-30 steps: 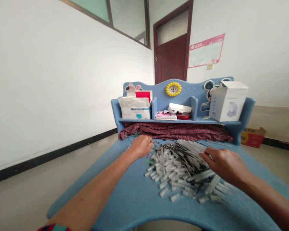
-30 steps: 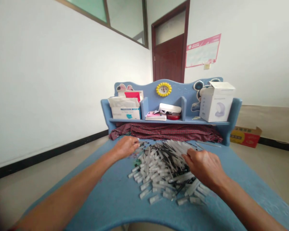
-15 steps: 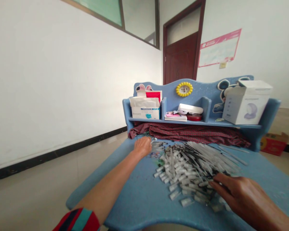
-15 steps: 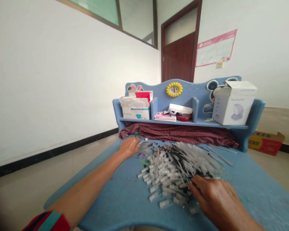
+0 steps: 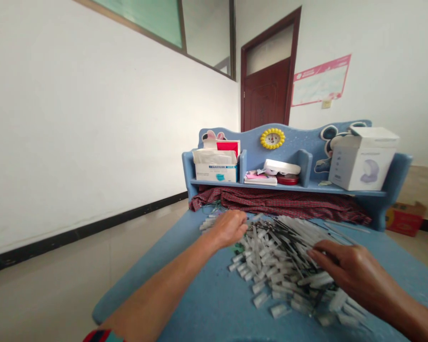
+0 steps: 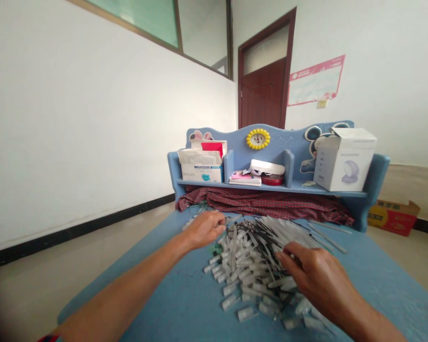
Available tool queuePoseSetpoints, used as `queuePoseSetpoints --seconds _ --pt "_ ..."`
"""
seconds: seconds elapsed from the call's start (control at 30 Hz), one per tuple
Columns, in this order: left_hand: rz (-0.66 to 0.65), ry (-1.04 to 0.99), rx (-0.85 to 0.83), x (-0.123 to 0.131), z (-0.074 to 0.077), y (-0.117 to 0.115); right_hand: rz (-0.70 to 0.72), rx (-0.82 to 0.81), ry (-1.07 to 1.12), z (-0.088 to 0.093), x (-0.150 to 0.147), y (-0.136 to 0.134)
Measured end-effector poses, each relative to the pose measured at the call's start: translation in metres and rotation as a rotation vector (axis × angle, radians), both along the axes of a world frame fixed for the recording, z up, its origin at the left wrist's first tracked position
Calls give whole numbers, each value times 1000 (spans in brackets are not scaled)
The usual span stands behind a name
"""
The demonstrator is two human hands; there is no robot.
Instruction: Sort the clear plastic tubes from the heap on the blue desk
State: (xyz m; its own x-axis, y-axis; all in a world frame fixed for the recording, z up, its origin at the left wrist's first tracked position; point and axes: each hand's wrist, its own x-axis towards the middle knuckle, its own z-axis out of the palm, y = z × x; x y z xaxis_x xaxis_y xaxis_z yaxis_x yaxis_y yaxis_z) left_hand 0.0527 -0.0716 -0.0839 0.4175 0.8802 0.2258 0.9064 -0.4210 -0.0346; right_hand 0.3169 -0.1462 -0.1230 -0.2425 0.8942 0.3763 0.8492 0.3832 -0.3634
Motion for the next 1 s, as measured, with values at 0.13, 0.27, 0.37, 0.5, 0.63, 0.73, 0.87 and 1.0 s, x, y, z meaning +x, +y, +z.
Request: queuePoseSetpoints --seconds 0.13,0.27,0.37,0.5,0.63,0.73,0.87,1.0 --pt "-366 -81 30 37 -1 -22 -23 -108 246 14 -2 16" --pt "-529 -121 95 50 -14 -26 -45 -288 453 14 -2 25" --pt "-546 -109 102 48 -22 -24 2 -401 508 11 -2 28" --pt "-529 -81 123 44 -29 -23 63 -516 548 10 -1 32" --pt "-535 -62 143 41 -32 -24 165 -586 546 12 1 36" --pt "-548 -60 144 38 -35 -25 238 -635 551 12 2 38" --pt "-533 -74 163 35 -37 -24 203 -592 577 10 -1 39" --pt "-529 -87 189 36 -37 -23 83 -462 500 9 -7 40"
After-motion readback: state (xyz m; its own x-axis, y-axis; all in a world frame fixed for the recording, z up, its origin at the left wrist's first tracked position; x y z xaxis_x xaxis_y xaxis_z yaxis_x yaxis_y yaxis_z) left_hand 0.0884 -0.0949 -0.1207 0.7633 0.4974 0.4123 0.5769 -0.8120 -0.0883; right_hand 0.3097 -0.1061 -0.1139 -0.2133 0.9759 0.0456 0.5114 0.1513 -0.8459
